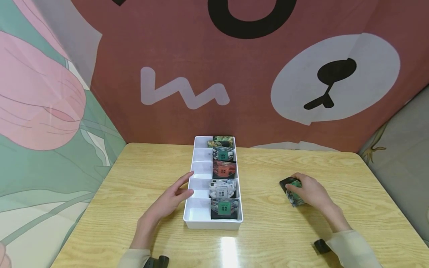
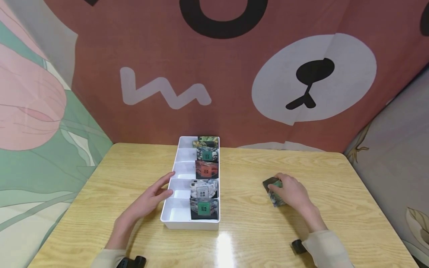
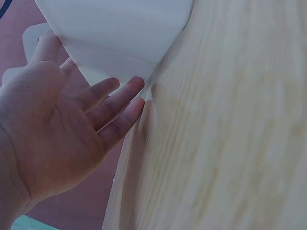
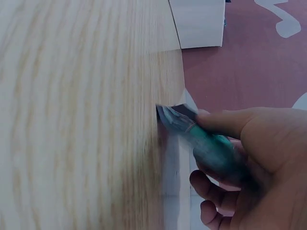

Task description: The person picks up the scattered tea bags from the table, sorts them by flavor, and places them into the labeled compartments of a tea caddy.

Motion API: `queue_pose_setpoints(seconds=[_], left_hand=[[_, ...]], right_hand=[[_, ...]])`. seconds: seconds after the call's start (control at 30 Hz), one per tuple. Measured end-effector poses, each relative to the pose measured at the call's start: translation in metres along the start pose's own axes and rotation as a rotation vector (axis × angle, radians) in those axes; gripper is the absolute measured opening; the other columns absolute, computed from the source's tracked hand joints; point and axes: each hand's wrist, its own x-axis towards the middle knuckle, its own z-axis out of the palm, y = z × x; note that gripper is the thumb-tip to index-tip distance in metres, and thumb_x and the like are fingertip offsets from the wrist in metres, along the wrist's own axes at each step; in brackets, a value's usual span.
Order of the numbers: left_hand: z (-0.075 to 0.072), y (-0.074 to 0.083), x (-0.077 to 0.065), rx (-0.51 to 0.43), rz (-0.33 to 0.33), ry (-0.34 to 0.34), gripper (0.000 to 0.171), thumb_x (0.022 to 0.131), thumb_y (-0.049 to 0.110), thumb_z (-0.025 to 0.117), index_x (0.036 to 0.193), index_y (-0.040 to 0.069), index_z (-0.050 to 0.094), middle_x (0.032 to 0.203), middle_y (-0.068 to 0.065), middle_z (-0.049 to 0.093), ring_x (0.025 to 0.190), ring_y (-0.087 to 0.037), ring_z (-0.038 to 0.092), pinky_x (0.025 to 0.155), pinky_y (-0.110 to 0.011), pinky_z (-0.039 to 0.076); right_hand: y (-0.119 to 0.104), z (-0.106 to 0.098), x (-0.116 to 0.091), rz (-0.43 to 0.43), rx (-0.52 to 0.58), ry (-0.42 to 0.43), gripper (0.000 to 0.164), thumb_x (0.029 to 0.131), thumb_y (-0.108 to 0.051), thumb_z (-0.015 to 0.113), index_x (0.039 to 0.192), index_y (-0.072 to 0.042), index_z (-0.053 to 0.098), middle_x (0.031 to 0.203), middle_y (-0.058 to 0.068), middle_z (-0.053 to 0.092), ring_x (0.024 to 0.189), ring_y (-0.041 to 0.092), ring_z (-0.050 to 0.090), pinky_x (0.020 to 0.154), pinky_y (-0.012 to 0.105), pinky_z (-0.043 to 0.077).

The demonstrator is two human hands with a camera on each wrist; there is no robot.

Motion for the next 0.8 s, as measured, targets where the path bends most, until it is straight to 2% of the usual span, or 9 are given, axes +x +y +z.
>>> queue_pose_setpoints(seconds=[0.13,0.23,0.27,0.37,0.47,0.63,0.8], left_hand=[[0.000,0.001,0.000,0.009,0.000,0.003,0.062,0.100,0.043,0.057,0.155,0.040,0.029,0.163,-0.003,0.028,0.128,-0.028,0.056,0.109,-0.047,0.042],[0.000,0.002,0.000,0.013,-0.005,0.006,0.063,0.100,0.043,0.057,0.155,0.039,0.029,0.163,-0.002,0.029,0.128,-0.027,0.055,0.109,-0.048,0.042],[0.000,0.002,-0.001,0.013,-0.005,0.006,0.063,0.100,0.043,0.057,0.155,0.039,0.029,0.163,-0.002,0.028,0.129,-0.028,0.055,0.109,-0.048,0.042],[0.000,0.002,-0.001,0.011,-0.008,0.004,0.063,0.100,0.044,0.057,0.155,0.040,0.028,0.163,-0.002,0.028,0.129,-0.028,0.054,0.109,-0.048,0.042],[0.000,0.003,0.000,0.007,-0.006,0.001,0.062,0.100,0.044,0.057,0.155,0.040,0.028,0.163,-0.003,0.027,0.130,-0.029,0.054,0.109,-0.048,0.042],[0.000,0.002,0.000,0.002,-0.001,0.001,0.062,0.100,0.043,0.057,0.155,0.040,0.028,0.163,-0.005,0.027,0.131,-0.030,0.053,0.109,-0.049,0.042],[0.001,0.004,-0.001,0.006,0.000,0.005,0.062,0.100,0.042,0.057,0.155,0.040,0.029,0.163,-0.006,0.029,0.130,-0.030,0.054,0.109,-0.048,0.043]], right_hand=[[-0.002,0.000,-0.001,-0.012,0.055,0.014,0.048,0.101,-0.035,0.058,0.131,0.003,0.057,0.098,0.015,0.070,0.060,0.014,0.053,0.052,0.031,0.039],[-0.004,-0.001,-0.001,-0.004,0.091,0.019,0.048,0.102,-0.037,0.055,0.131,0.001,0.056,0.076,0.007,0.062,0.049,0.011,0.037,0.048,0.030,0.033],[-0.004,-0.001,-0.002,-0.002,0.097,0.024,0.048,0.102,-0.038,0.055,0.131,0.000,0.057,0.075,0.006,0.061,0.049,0.011,0.036,0.049,0.031,0.032],[-0.006,-0.002,-0.002,-0.019,0.102,0.053,0.044,0.102,-0.039,0.056,0.125,-0.002,0.060,0.089,0.011,0.068,0.059,0.011,0.047,0.056,0.031,0.038],[-0.007,-0.002,-0.002,-0.042,0.123,0.081,0.034,0.101,-0.039,0.058,0.113,-0.008,0.064,0.099,0.010,0.068,0.063,0.012,0.048,0.058,0.031,0.038],[-0.012,-0.004,-0.003,-0.067,0.167,0.104,0.026,0.099,-0.039,0.060,0.103,-0.014,0.065,0.077,0.001,0.056,0.056,0.009,0.037,0.053,0.027,0.032],[-0.017,-0.006,-0.005,-0.090,0.187,0.126,0.022,0.099,-0.036,0.063,0.102,-0.015,0.066,0.078,0.001,0.058,0.057,0.008,0.039,0.053,0.026,0.033]])
